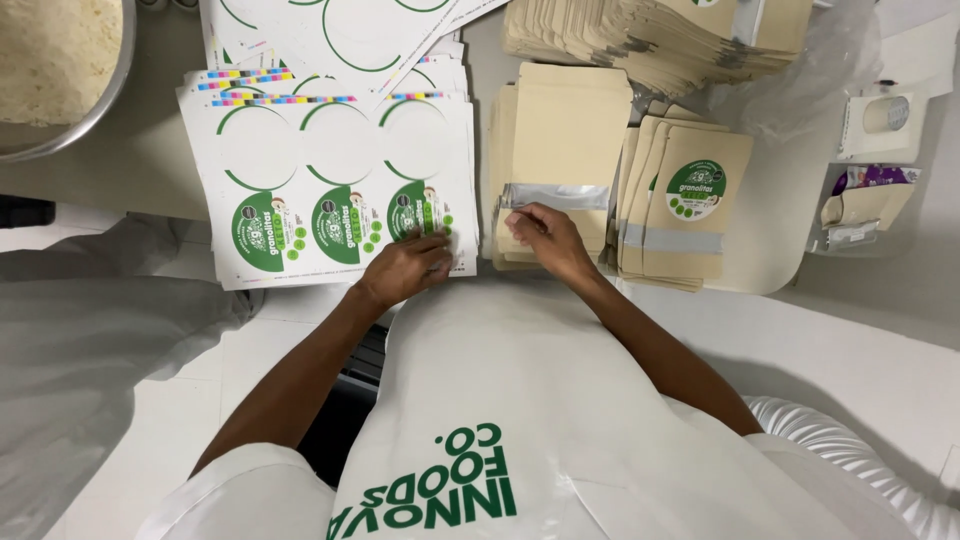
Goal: Peeling circular adhesive labels from a sheet and applying them to the center of small paper pouches.
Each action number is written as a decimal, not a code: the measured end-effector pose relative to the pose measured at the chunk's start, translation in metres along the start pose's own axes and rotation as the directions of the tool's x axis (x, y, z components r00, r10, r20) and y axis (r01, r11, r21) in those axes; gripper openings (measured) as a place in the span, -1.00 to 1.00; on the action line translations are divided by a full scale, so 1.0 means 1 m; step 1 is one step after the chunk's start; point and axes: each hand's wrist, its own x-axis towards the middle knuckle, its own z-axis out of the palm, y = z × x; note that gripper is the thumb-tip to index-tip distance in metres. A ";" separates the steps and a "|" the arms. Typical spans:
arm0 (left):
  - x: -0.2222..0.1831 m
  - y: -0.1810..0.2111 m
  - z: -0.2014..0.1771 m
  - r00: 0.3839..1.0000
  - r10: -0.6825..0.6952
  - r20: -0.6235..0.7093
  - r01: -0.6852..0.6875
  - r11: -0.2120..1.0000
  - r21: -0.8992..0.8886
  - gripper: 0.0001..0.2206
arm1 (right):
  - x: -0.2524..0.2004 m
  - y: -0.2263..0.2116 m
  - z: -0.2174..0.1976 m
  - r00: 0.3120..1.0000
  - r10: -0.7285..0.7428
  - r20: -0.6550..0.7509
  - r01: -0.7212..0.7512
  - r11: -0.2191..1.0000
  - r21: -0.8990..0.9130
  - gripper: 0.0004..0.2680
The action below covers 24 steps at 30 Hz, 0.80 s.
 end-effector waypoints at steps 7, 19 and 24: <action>0.035 0.062 -0.040 0.943 -0.125 -0.309 0.051 0.970 -0.237 -0.89 | 0.003 -0.013 0.029 0.928 0.175 0.329 -0.282 0.906 0.316 -0.55; 0.074 0.087 -0.089 0.694 -0.686 -0.217 0.282 0.537 -0.795 -0.84 | -0.002 -0.036 -0.006 0.955 -0.235 0.183 0.144 0.902 0.406 -0.88; 0.093 0.063 -0.130 0.456 -0.883 -0.109 0.047 0.146 -0.988 -0.85 | -0.001 -0.005 -0.052 0.994 -0.093 0.055 0.055 0.873 0.485 -0.84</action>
